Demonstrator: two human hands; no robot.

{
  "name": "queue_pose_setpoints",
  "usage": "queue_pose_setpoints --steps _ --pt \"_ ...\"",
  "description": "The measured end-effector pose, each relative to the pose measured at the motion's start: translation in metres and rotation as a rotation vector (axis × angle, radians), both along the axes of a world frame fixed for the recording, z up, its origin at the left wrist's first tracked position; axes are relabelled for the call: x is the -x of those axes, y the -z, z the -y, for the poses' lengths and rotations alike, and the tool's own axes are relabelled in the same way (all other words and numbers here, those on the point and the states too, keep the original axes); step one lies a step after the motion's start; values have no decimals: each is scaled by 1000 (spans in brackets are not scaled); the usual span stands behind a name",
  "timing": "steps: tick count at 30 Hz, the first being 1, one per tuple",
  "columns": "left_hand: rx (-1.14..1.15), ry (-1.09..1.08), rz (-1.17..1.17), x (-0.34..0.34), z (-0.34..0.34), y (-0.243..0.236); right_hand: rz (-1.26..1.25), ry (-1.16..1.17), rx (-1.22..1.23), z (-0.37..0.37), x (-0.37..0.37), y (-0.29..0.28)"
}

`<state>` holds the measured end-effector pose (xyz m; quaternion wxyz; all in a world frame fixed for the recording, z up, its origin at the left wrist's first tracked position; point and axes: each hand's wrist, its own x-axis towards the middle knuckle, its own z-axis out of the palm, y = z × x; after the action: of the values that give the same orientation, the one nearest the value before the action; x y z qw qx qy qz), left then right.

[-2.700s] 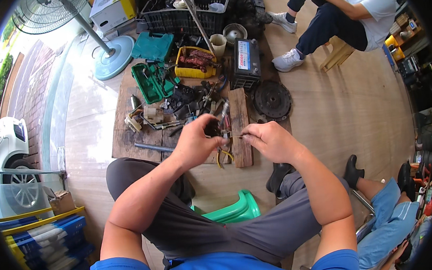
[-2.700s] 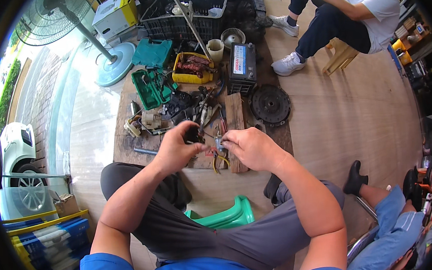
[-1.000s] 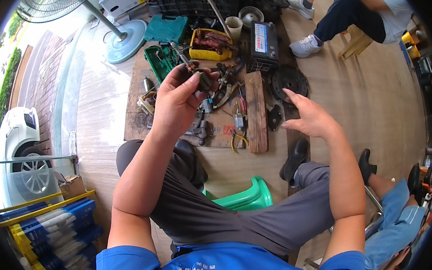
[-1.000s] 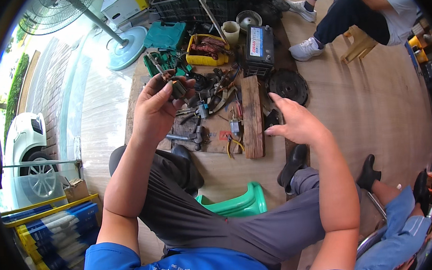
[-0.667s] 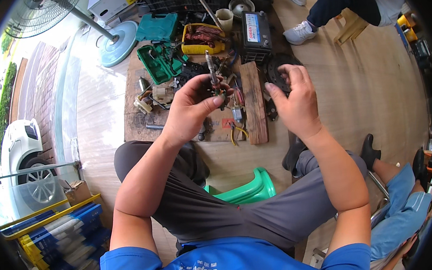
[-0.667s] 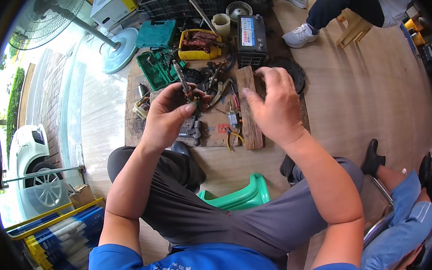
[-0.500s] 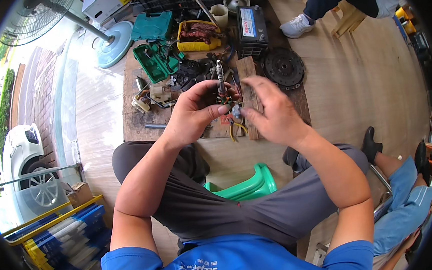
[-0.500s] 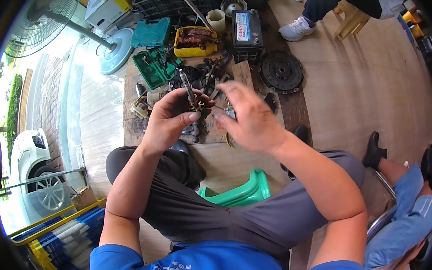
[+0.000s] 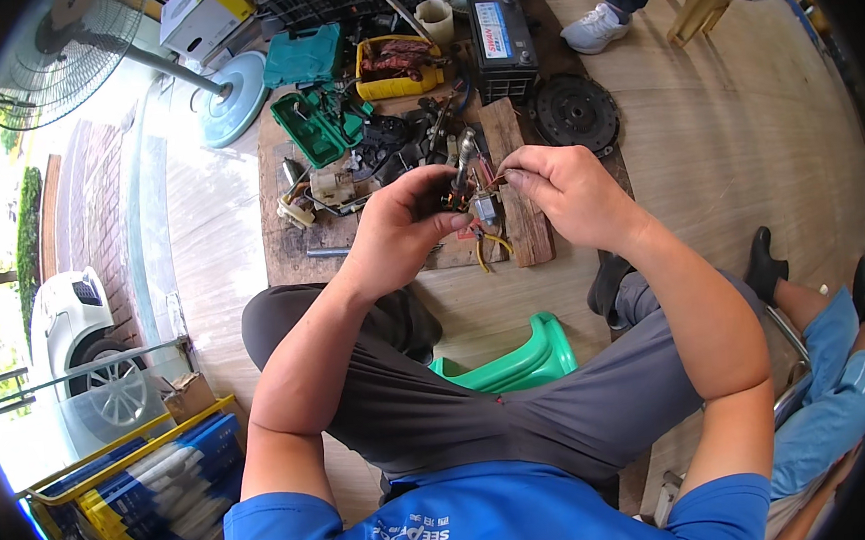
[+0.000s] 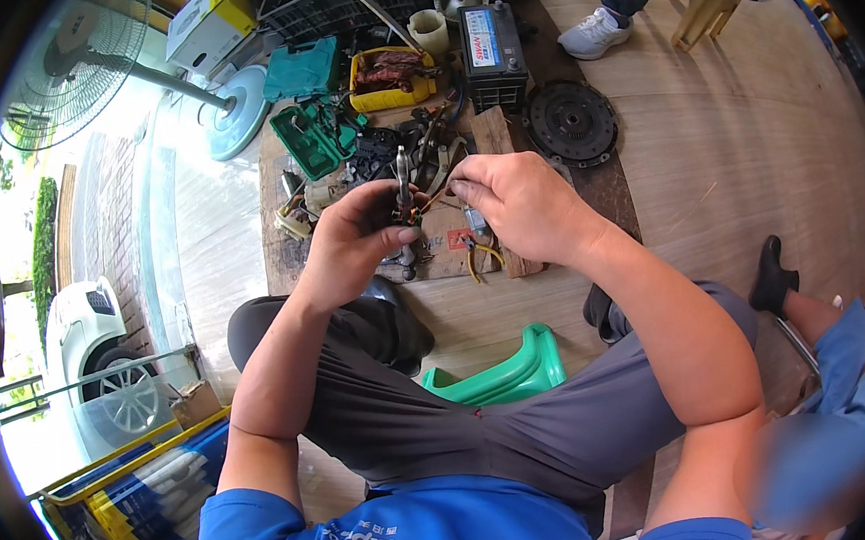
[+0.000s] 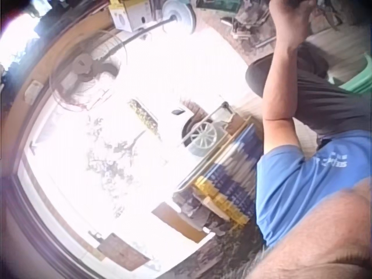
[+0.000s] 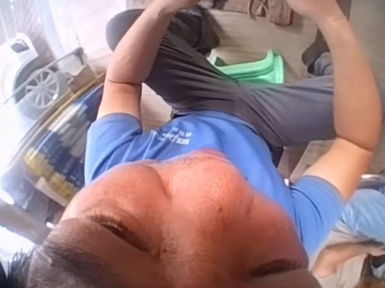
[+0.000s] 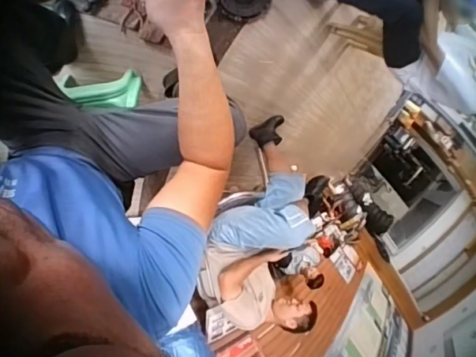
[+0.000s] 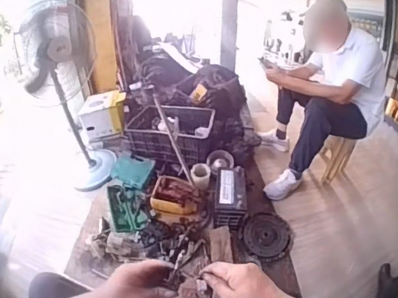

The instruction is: The person sits on a low stool and works on a small electronic component with wires. They use pliers to strip wire insulation and manipulate the wires and component with their hands. The person continues to adjust and connect wires throughout the clip.

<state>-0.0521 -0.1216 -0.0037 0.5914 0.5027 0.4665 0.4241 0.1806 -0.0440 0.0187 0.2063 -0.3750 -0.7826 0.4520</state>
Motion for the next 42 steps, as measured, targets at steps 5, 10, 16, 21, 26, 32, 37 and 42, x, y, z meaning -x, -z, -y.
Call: queue_pose_setpoints --steps 5,10,16,21,26,32,37,42 --pt "31 -276 26 4 -8 7 -29 -140 -160 13 -3 -12" --pt "121 -429 554 20 -17 3 130 -135 -446 15 -6 9" --pt "125 -208 644 29 -16 -16 215 22 -543 -13 -25 20" --pt "140 26 422 26 -9 -12 265 148 -604 -33 -40 6" --pt "44 -8 -194 19 -9 -10 248 176 -701 -35 -47 -4" --pt "-15 -423 -330 20 -14 -5 146 158 -768 -22 -38 -18" --pt "30 -612 546 43 -28 -14 157 185 -785 -22 -42 -16" --pt "-11 -630 803 63 -32 -24 212 187 -665 -28 -46 -1"
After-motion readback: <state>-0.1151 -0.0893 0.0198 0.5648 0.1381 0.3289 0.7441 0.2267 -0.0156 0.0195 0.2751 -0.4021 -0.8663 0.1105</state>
